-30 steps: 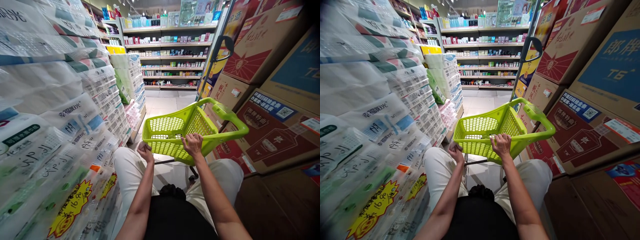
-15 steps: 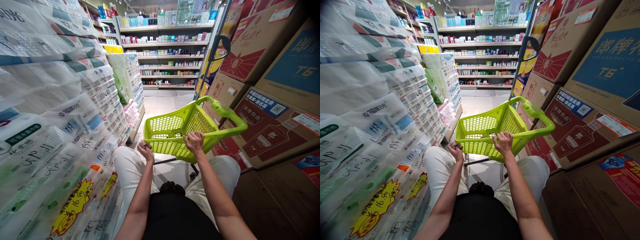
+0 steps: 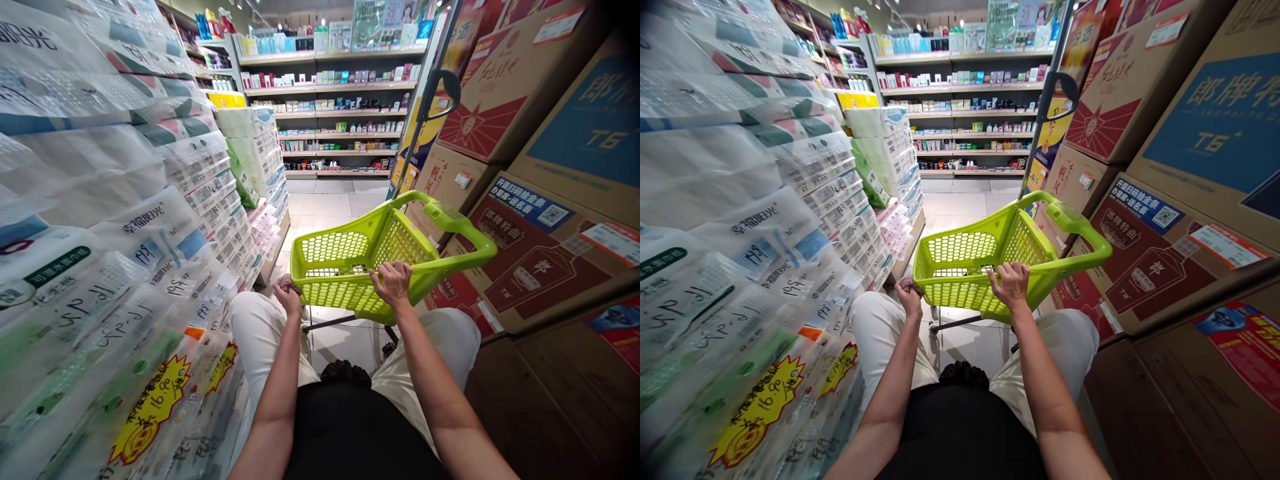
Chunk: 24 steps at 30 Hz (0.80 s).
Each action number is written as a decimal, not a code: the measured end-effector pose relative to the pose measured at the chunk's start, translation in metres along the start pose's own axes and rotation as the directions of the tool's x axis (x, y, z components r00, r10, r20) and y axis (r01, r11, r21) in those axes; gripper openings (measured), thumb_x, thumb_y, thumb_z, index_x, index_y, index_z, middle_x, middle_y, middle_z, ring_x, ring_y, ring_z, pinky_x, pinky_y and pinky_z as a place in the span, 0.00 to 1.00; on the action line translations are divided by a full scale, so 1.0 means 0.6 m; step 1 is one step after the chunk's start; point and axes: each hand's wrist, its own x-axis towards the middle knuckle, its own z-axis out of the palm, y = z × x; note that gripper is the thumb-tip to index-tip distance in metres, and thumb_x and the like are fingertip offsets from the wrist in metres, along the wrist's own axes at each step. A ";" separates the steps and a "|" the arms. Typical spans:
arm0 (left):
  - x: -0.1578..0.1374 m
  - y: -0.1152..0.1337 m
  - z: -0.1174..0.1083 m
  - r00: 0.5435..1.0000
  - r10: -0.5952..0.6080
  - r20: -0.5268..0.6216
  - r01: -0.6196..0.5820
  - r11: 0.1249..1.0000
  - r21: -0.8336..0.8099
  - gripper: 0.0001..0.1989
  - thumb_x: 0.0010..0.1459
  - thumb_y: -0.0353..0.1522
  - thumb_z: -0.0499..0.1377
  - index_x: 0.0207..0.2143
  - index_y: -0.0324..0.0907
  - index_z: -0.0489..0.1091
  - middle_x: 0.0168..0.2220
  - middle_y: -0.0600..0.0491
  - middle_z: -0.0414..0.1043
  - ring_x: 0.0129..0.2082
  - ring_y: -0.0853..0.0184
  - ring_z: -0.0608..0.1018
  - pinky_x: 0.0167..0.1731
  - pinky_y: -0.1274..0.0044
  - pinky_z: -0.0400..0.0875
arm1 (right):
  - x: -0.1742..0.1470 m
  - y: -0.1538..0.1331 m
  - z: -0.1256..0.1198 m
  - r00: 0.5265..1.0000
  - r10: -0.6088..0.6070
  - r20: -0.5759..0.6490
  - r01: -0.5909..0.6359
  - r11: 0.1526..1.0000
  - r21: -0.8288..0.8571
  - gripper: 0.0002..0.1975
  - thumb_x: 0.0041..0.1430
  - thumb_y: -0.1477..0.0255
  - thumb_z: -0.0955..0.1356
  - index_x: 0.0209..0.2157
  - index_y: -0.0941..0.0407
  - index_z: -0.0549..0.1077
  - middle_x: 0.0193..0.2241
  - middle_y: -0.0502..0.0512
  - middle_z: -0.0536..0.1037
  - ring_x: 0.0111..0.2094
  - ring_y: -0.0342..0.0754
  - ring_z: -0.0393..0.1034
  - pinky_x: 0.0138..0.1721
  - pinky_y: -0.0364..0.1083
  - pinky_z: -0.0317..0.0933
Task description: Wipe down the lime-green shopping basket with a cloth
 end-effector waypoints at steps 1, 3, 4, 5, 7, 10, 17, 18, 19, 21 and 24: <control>-0.011 0.008 0.000 0.999 0.024 -0.023 -0.023 0.998 0.051 0.18 0.53 0.23 0.56 0.47 0.44 0.66 0.46 0.49 0.68 0.49 0.62 0.73 0.57 0.64 0.68 | 0.000 0.000 0.000 1.000 0.001 -0.006 -0.001 1.000 -0.003 0.17 0.68 0.61 0.63 0.27 0.53 0.71 0.31 0.55 0.77 0.43 0.54 0.62 0.53 0.53 0.44; -0.053 0.020 0.002 0.995 0.097 -0.020 -0.094 0.989 0.115 0.17 0.54 0.22 0.55 0.46 0.43 0.67 0.49 0.45 0.66 0.54 0.58 0.72 0.61 0.61 0.65 | -0.001 0.000 0.001 1.000 0.001 -0.015 -0.001 1.000 -0.006 0.17 0.68 0.61 0.63 0.27 0.53 0.71 0.31 0.54 0.77 0.43 0.54 0.62 0.53 0.53 0.44; -0.077 0.023 0.005 0.988 0.151 0.026 -0.153 0.981 0.120 0.17 0.54 0.22 0.55 0.46 0.42 0.67 0.50 0.43 0.65 0.55 0.57 0.71 0.61 0.60 0.65 | -0.001 0.000 0.001 1.000 0.001 -0.016 -0.001 1.000 -0.006 0.17 0.68 0.61 0.63 0.27 0.53 0.71 0.31 0.54 0.77 0.43 0.54 0.63 0.53 0.53 0.44; -0.099 0.027 0.007 0.973 0.204 0.107 -0.215 0.970 0.111 0.18 0.54 0.21 0.54 0.46 0.43 0.68 0.50 0.42 0.65 0.56 0.57 0.71 0.61 0.61 0.65 | -0.001 0.001 0.001 1.000 0.002 -0.014 -0.002 1.000 -0.007 0.17 0.68 0.61 0.63 0.27 0.53 0.71 0.31 0.54 0.77 0.43 0.54 0.63 0.53 0.53 0.44; -0.126 0.033 0.010 0.944 0.270 0.191 -0.290 0.953 0.085 0.19 0.53 0.20 0.54 0.46 0.43 0.69 0.50 0.43 0.64 0.55 0.57 0.71 0.61 0.62 0.66 | 0.000 0.001 -0.001 1.000 0.003 -0.002 -0.003 1.000 -0.008 0.17 0.68 0.61 0.63 0.27 0.53 0.72 0.30 0.55 0.77 0.43 0.54 0.62 0.53 0.53 0.44; -0.106 0.041 0.005 0.961 0.254 0.112 -0.265 0.960 0.092 0.19 0.52 0.19 0.54 0.45 0.43 0.69 0.49 0.44 0.64 0.53 0.59 0.71 0.62 0.62 0.65 | 0.001 -0.003 -0.003 1.000 -0.008 0.015 0.008 1.000 0.001 0.17 0.69 0.60 0.63 0.28 0.53 0.72 0.31 0.55 0.77 0.43 0.54 0.62 0.53 0.53 0.44; -0.013 0.047 -0.025 0.988 0.080 -0.129 -0.066 0.992 0.111 0.18 0.49 0.20 0.55 0.42 0.43 0.67 0.45 0.47 0.65 0.52 0.58 0.70 0.60 0.59 0.66 | 0.001 -0.020 0.000 1.000 0.029 0.000 -0.029 0.999 0.029 0.18 0.69 0.59 0.63 0.27 0.53 0.72 0.31 0.55 0.78 0.45 0.54 0.63 0.54 0.54 0.43; -0.021 0.048 -0.023 0.992 0.078 -0.097 -0.067 0.991 0.117 0.18 0.50 0.20 0.55 0.43 0.43 0.67 0.45 0.47 0.65 0.52 0.58 0.70 0.60 0.59 0.66 | 0.000 -0.019 0.000 1.000 0.030 -0.001 -0.030 0.999 0.031 0.18 0.69 0.59 0.63 0.27 0.53 0.72 0.30 0.55 0.78 0.45 0.54 0.63 0.54 0.54 0.43; -0.036 0.049 -0.019 0.994 0.084 -0.067 -0.075 0.989 0.126 0.18 0.51 0.20 0.55 0.44 0.43 0.67 0.45 0.47 0.65 0.53 0.57 0.70 0.61 0.59 0.66 | -0.001 -0.017 0.000 1.000 0.030 -0.001 -0.030 0.999 0.031 0.18 0.69 0.59 0.63 0.27 0.53 0.72 0.30 0.55 0.77 0.45 0.54 0.63 0.54 0.54 0.43; -0.078 0.053 -0.007 0.992 0.125 0.005 -0.124 0.981 0.148 0.19 0.52 0.21 0.55 0.46 0.42 0.67 0.48 0.45 0.64 0.55 0.56 0.70 0.62 0.59 0.65 | -0.003 -0.011 -0.001 1.000 0.025 0.000 -0.025 0.999 0.028 0.18 0.69 0.60 0.63 0.27 0.53 0.72 0.30 0.55 0.77 0.45 0.54 0.64 0.54 0.54 0.43; -0.133 0.062 0.006 0.962 0.215 0.166 -0.239 0.960 0.143 0.19 0.54 0.20 0.55 0.47 0.42 0.68 0.49 0.43 0.63 0.56 0.55 0.69 0.63 0.58 0.63 | -0.005 0.000 -0.005 1.000 0.021 -0.005 -0.021 1.000 0.007 0.19 0.69 0.60 0.63 0.26 0.53 0.71 0.30 0.54 0.77 0.44 0.54 0.64 0.54 0.54 0.44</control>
